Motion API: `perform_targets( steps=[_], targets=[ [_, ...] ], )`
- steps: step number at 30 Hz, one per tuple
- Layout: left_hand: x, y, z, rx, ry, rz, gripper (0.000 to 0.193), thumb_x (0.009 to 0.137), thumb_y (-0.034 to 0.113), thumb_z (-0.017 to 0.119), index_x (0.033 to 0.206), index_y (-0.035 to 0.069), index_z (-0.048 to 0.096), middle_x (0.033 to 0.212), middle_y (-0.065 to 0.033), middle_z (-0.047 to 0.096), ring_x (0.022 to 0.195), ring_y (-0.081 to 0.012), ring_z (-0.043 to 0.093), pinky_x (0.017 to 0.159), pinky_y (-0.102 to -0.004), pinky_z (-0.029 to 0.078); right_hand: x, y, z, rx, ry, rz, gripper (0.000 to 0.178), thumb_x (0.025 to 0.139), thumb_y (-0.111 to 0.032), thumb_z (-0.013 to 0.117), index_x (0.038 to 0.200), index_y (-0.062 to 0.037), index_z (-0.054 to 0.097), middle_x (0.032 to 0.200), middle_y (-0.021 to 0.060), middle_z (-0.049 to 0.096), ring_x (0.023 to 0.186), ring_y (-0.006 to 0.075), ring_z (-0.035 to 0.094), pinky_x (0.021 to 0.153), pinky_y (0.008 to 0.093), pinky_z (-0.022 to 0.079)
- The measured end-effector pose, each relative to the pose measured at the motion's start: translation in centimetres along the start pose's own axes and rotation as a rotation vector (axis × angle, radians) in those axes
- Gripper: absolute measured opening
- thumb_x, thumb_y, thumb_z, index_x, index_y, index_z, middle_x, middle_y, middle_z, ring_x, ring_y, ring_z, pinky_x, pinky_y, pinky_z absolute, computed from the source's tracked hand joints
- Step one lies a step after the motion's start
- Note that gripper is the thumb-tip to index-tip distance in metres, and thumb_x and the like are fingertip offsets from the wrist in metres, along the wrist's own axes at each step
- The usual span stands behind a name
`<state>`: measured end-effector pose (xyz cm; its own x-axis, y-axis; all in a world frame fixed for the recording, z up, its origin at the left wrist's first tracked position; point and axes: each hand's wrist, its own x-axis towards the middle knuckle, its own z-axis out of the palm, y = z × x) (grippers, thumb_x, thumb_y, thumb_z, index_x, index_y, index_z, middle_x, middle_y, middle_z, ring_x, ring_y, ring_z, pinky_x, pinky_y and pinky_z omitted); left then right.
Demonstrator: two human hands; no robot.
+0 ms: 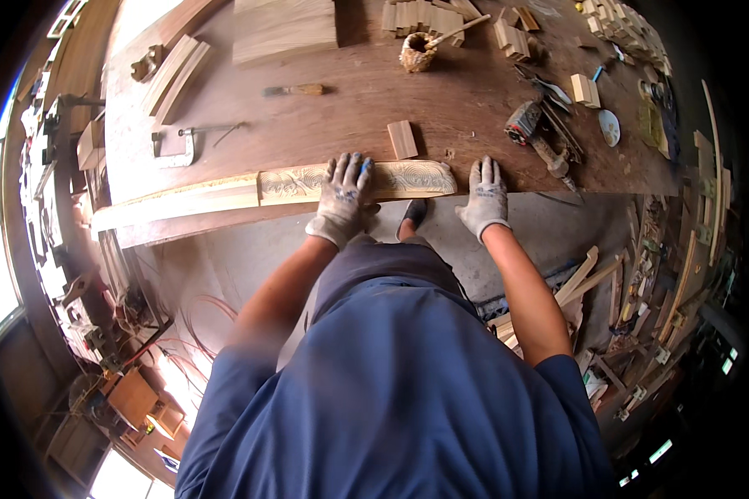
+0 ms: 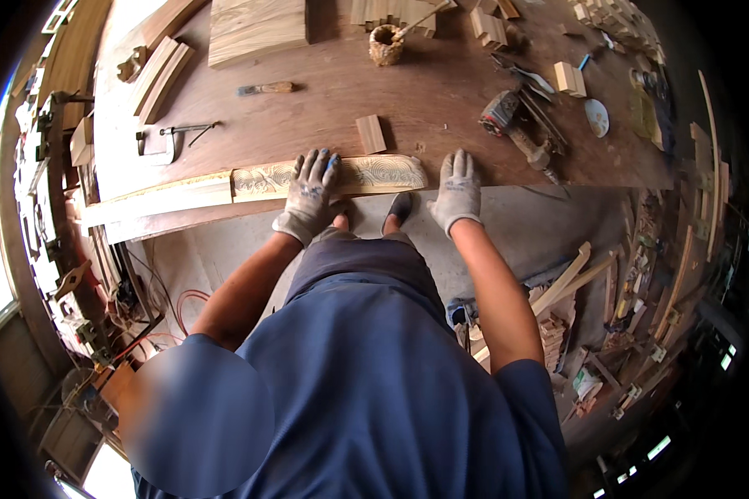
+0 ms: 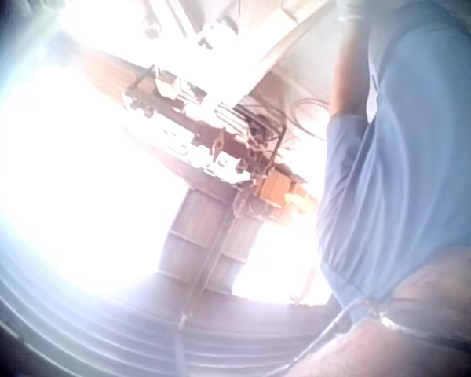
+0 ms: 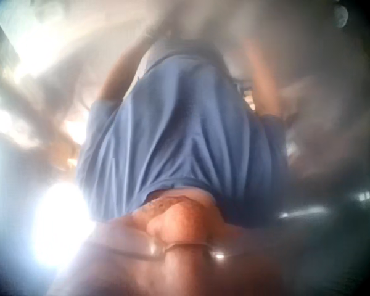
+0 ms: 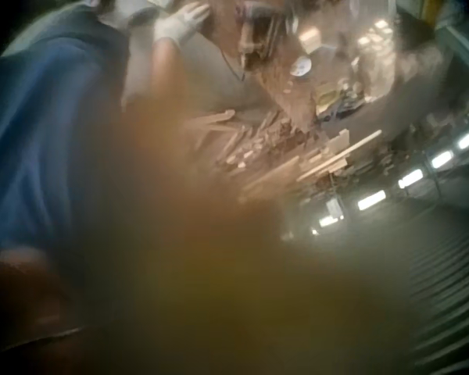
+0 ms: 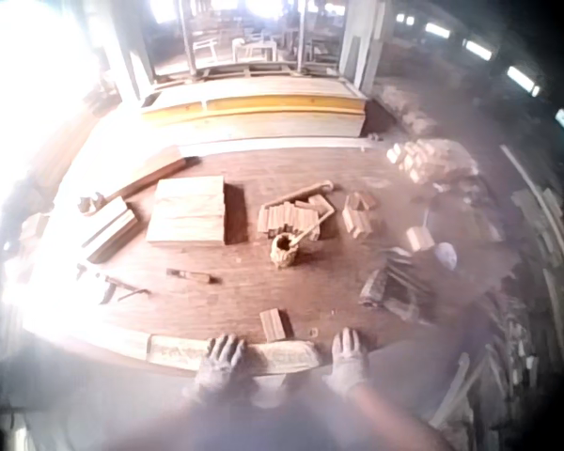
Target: The person assembles a wooden piece by applying glue to a small block and attaching it to a long plank. They use a nail gun to secure the block and a chisel to trim the excess wood flush with the plank's surface.
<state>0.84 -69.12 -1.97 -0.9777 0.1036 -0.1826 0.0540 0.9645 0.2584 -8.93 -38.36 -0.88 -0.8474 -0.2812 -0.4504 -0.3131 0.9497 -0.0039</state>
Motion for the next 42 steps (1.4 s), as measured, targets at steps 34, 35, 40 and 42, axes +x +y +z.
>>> perform_targets(
  steps=[34,35,40,42],
  targets=[
    [7.2,-3.6,-3.7,-0.173,0.04,0.037,0.09,0.074,0.044,0.095,0.148,0.008,0.058,0.144,-0.0178,0.062,0.136,-0.0446,0.052,0.118,-0.0541,0.041,0.1,0.5,1.8,0.014,0.078,-0.006,0.116,0.078,-0.051,0.089,0.166,-0.0003,0.033,0.175,0.0239,0.026,0.161,0.0409,0.027,0.127,0.0543,0.032],
    [7.4,-3.7,-3.8,-0.125,0.031,0.042,0.091,0.072,0.041,0.094,0.149,0.007,0.058,0.143,-0.0184,0.064,0.134,-0.0412,0.057,0.116,-0.0518,0.043,0.1,0.3,1.5,0.037,0.068,0.012,0.115,0.079,-0.051,0.089,0.166,-0.0002,0.033,0.175,0.0242,0.026,0.161,0.041,0.027,0.127,0.0546,0.032],
    [7.2,-4.4,-2.9,-0.179,0.073,0.107,0.093,0.073,0.041,0.094,0.151,0.007,0.056,0.144,-0.0177,0.061,0.133,-0.044,0.053,0.115,-0.0559,0.043,-0.1,-0.3,-0.8,0.165,0.016,0.093,0.098,0.083,-0.044,0.084,0.161,0.0004,0.044,0.174,0.0257,0.03,0.161,0.0419,0.031,0.128,0.0531,0.032],
    [7.0,-4.8,-2.6,-0.175,0.08,0.121,0.094,0.073,0.04,0.094,0.152,0.008,0.054,0.145,-0.0182,0.059,0.133,-0.0447,0.051,0.115,-0.057,0.043,0.4,0.9,-1.3,0.338,0.056,0.09,0.083,0.085,-0.044,0.084,0.151,-0.0019,0.056,0.164,0.0261,0.046,0.152,0.0412,0.045,0.123,0.0503,0.04]
  ],
)
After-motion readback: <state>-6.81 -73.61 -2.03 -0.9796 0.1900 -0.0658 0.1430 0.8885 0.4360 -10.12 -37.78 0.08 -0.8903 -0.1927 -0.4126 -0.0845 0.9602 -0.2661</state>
